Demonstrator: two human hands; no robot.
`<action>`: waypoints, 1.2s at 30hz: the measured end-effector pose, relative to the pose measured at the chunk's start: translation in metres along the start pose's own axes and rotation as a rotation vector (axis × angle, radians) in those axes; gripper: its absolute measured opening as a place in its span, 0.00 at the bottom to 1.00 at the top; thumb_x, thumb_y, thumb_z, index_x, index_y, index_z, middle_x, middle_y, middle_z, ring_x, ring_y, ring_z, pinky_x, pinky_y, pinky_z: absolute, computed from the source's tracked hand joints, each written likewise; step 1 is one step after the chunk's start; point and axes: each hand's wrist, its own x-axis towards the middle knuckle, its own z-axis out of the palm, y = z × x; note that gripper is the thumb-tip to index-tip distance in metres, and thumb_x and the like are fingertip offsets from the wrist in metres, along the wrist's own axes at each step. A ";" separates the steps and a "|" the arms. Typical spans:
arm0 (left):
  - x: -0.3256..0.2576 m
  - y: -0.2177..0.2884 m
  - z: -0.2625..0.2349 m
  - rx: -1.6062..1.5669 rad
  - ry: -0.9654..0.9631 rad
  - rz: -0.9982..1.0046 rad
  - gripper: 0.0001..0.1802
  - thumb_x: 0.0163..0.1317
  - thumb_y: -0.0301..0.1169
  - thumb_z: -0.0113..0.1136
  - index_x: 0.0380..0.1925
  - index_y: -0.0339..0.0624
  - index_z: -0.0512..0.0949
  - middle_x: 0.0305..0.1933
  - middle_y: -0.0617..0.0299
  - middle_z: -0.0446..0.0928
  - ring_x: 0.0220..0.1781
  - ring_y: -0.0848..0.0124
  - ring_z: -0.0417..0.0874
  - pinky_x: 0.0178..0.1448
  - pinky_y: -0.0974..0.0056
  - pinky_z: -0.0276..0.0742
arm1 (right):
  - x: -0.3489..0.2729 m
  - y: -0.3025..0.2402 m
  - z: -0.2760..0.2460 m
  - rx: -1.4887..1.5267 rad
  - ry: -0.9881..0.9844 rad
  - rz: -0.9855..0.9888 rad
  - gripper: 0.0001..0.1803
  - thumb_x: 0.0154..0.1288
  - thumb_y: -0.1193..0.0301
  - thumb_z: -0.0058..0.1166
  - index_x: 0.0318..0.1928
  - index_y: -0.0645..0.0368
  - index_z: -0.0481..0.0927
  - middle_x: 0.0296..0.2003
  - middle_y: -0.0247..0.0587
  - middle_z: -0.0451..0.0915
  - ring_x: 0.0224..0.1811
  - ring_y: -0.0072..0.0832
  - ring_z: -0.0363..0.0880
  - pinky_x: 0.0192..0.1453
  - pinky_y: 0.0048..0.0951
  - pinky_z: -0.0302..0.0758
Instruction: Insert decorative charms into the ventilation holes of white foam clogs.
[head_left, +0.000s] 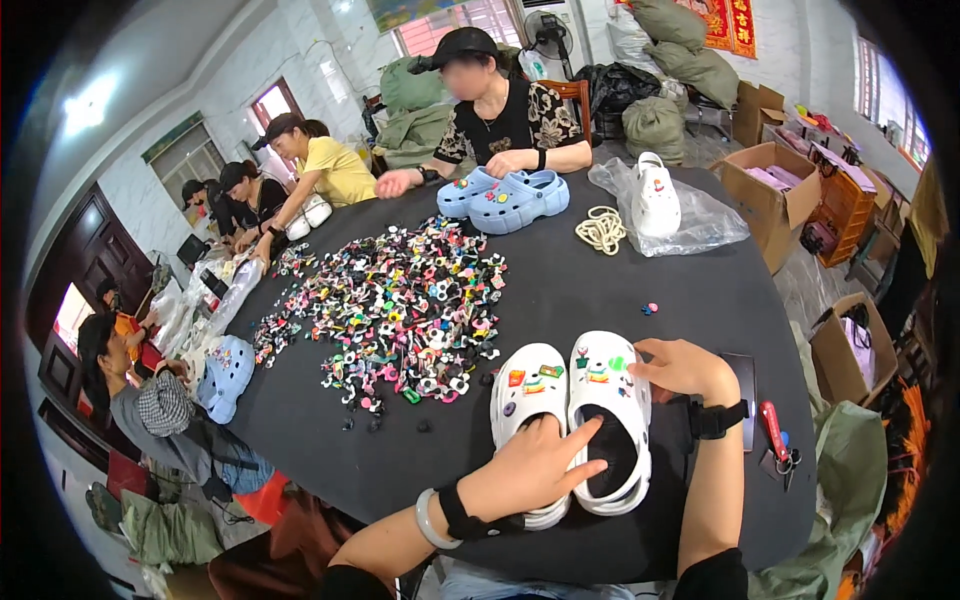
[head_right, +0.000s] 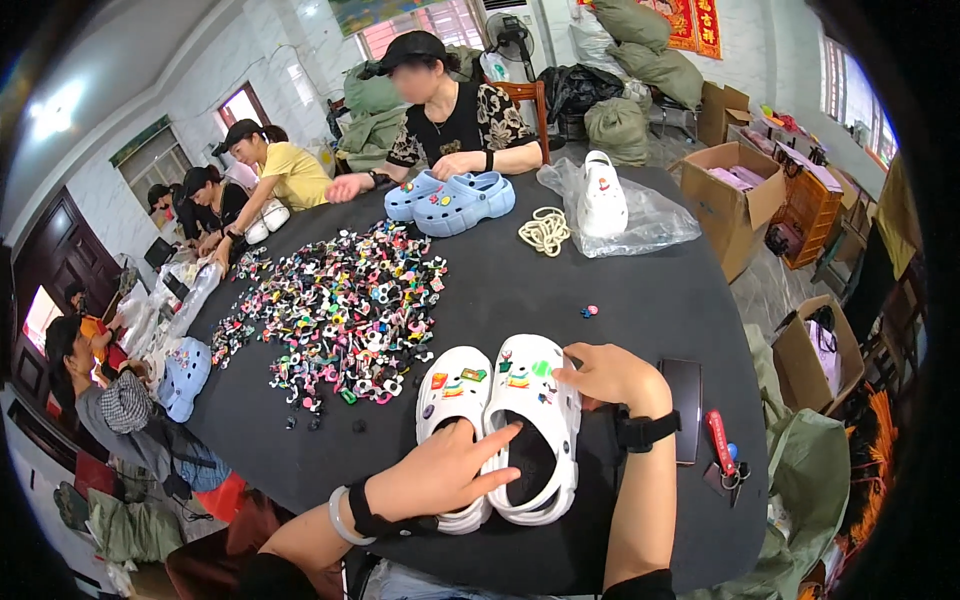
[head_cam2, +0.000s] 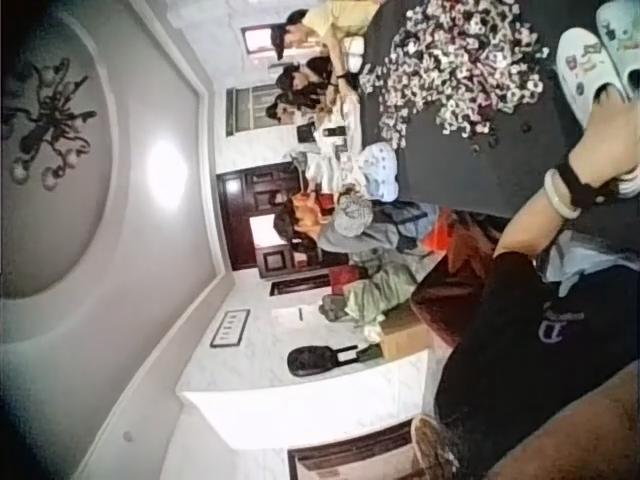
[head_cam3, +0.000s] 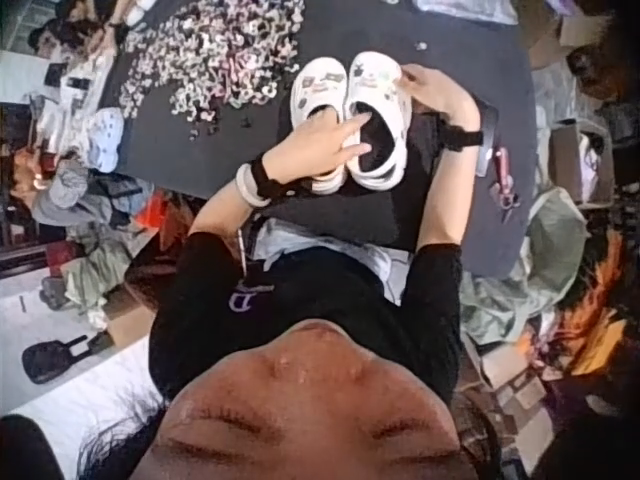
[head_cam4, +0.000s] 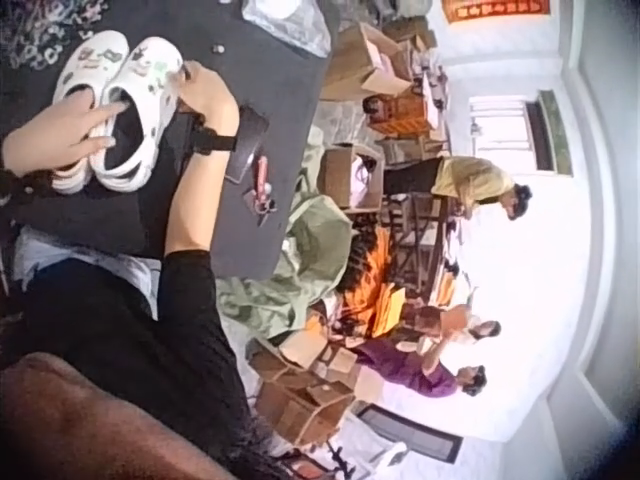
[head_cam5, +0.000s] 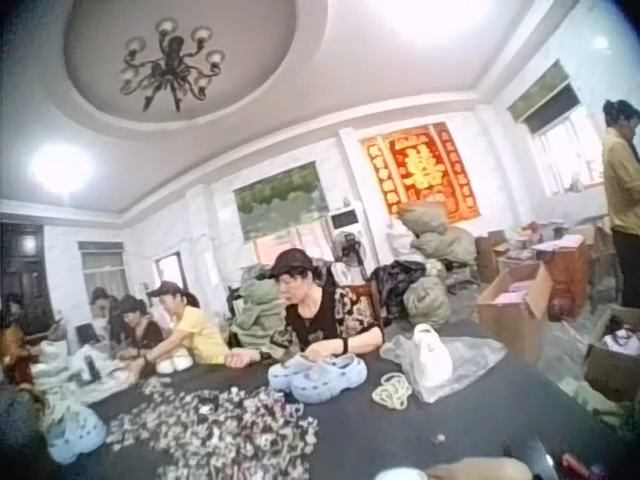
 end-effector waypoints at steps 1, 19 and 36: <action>0.000 -0.001 0.001 -0.002 0.001 0.000 0.32 0.66 0.47 0.57 0.64 0.39 0.68 0.30 0.43 0.67 0.32 0.50 0.73 0.40 0.54 0.72 | -0.003 -0.001 -0.001 0.020 -0.006 0.006 0.30 0.65 0.54 0.54 0.59 0.64 0.73 0.25 0.49 0.83 0.21 0.31 0.81 0.30 0.31 0.78; -0.096 0.001 -0.031 -0.193 0.301 -0.083 0.34 0.65 0.34 0.59 0.64 0.26 0.59 0.57 0.31 0.63 0.58 0.37 0.67 0.63 0.52 0.66 | -0.067 -0.049 -0.026 0.255 -0.109 -0.539 0.23 0.69 0.75 0.51 0.64 0.60 0.71 0.43 0.45 0.84 0.37 0.24 0.81 0.44 0.26 0.79; -0.259 -0.065 -0.067 0.050 0.442 -0.673 0.30 0.65 0.39 0.60 0.59 0.30 0.66 0.44 0.39 0.70 0.44 0.46 0.75 0.46 0.55 0.73 | -0.041 -0.056 0.010 0.033 0.055 -0.393 0.20 0.63 0.82 0.54 0.57 0.66 0.74 0.33 0.46 0.83 0.32 0.25 0.82 0.39 0.22 0.78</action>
